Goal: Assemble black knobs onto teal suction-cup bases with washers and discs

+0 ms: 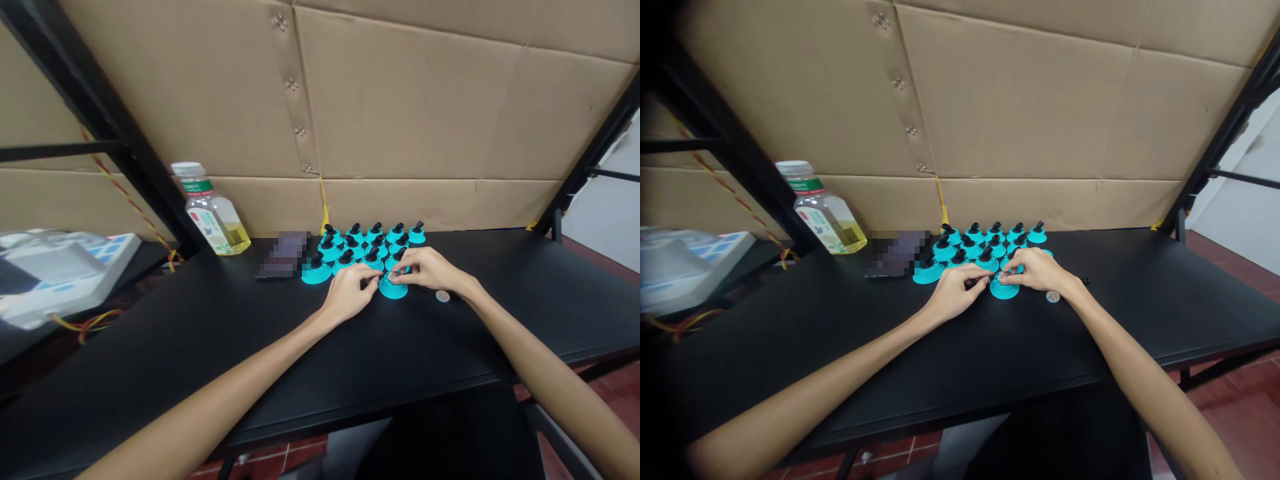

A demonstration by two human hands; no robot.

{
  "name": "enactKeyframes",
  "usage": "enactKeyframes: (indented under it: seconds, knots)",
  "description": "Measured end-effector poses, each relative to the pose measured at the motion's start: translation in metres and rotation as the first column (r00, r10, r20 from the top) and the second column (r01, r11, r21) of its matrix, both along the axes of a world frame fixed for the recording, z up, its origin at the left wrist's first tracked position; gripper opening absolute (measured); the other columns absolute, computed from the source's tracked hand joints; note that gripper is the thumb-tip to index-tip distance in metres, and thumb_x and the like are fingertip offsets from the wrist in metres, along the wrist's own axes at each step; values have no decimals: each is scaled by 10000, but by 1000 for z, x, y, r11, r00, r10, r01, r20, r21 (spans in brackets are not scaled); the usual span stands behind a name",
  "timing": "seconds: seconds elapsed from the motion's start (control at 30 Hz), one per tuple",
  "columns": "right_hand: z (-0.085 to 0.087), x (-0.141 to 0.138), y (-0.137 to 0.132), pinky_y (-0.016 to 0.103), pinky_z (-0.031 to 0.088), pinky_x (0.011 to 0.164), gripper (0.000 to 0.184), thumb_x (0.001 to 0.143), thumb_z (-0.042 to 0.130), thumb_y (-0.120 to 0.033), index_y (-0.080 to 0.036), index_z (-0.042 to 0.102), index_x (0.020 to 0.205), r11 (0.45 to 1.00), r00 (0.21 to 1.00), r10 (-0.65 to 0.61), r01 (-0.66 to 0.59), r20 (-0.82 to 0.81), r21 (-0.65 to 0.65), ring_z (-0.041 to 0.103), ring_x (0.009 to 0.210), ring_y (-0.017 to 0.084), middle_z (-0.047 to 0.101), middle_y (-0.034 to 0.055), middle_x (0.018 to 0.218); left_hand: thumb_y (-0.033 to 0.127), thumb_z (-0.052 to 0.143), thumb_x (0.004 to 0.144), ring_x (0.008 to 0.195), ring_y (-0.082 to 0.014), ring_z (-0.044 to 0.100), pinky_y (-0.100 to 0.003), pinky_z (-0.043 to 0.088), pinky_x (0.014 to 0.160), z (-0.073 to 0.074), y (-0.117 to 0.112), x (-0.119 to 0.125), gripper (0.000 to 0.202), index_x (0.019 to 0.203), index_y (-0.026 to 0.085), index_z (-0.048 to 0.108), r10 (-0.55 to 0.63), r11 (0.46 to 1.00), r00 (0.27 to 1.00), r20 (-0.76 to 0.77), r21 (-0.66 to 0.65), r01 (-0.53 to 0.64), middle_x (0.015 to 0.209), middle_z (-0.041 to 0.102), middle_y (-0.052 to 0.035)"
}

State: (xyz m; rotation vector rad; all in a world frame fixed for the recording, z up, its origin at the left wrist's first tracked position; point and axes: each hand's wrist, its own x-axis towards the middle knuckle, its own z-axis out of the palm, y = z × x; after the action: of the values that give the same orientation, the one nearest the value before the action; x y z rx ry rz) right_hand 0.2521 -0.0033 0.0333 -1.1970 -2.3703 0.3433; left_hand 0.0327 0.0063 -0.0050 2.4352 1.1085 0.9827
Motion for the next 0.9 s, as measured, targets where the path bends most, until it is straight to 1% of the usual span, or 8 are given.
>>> enactKeyframes:
  seconds: [0.2,0.37,0.5,0.57,0.67,0.77,0.83,0.9]
  knots:
    - [-1,-2,0,241,328,599,254,824,663,-440,-224,765,910,1000,1000,-6,6,9,-17,486,619,102,602,13,762,171,543,840,809,-204,675,-326,538,675,0,0,1,237,943,202,754,-8,1000,1000,1,24,8,908,748,-36]
    - [3,-4,-1,244,355,617,237,801,690,-413,-215,759,912,999,1000,-28,28,-5,-44,506,642,114,630,21,786,170,553,842,814,-214,680,-339,545,664,-1,1,0,219,930,198,752,-15,999,1000,10,33,14,906,748,-37]
    - [11,6,0,255,383,652,208,861,613,-340,-198,759,904,994,993,-109,107,-41,-30,553,678,126,680,40,830,213,556,869,800,-205,671,-339,544,669,-1,-1,0,214,981,204,739,-9,998,999,40,60,6,930,733,-44]
    - [15,14,2,261,388,665,184,860,594,-278,-199,760,871,985,985,-172,172,11,-24,577,694,135,702,42,846,263,567,882,866,-212,666,-359,546,732,-1,-3,0,226,1040,210,720,-34,995,998,50,98,29,993,717,-55]
    - [16,26,4,270,388,674,135,811,626,-239,-220,760,814,968,956,-237,248,174,-40,616,760,167,724,33,859,326,600,878,986,-228,641,-406,516,865,1,-7,1,256,1087,215,698,-106,980,994,16,170,102,1100,681,-69]
    - [15,28,2,278,375,632,132,765,692,-337,-237,757,824,951,921,-249,291,300,-102,632,779,193,729,27,853,347,621,870,1076,-248,605,-453,472,934,2,-11,1,260,1098,241,688,-179,953,978,-111,229,200,1205,636,-75]
    - [13,26,1,278,369,608,197,732,726,-396,-243,753,853,946,914,-236,294,330,-138,635,771,195,727,23,854,363,621,872,1129,-265,578,-468,457,943,1,-11,2,268,1108,249,677,-200,937,962,-185,253,243,1266,603,-84]
    - [12,23,0,275,370,604,209,723,735,-390,-246,748,874,947,917,-224,285,331,-148,637,772,191,723,19,857,370,609,881,1153,-270,564,-465,454,940,0,-11,2,275,1122,248,659,-204,928,953,-222,267,261,1288,590,-91]
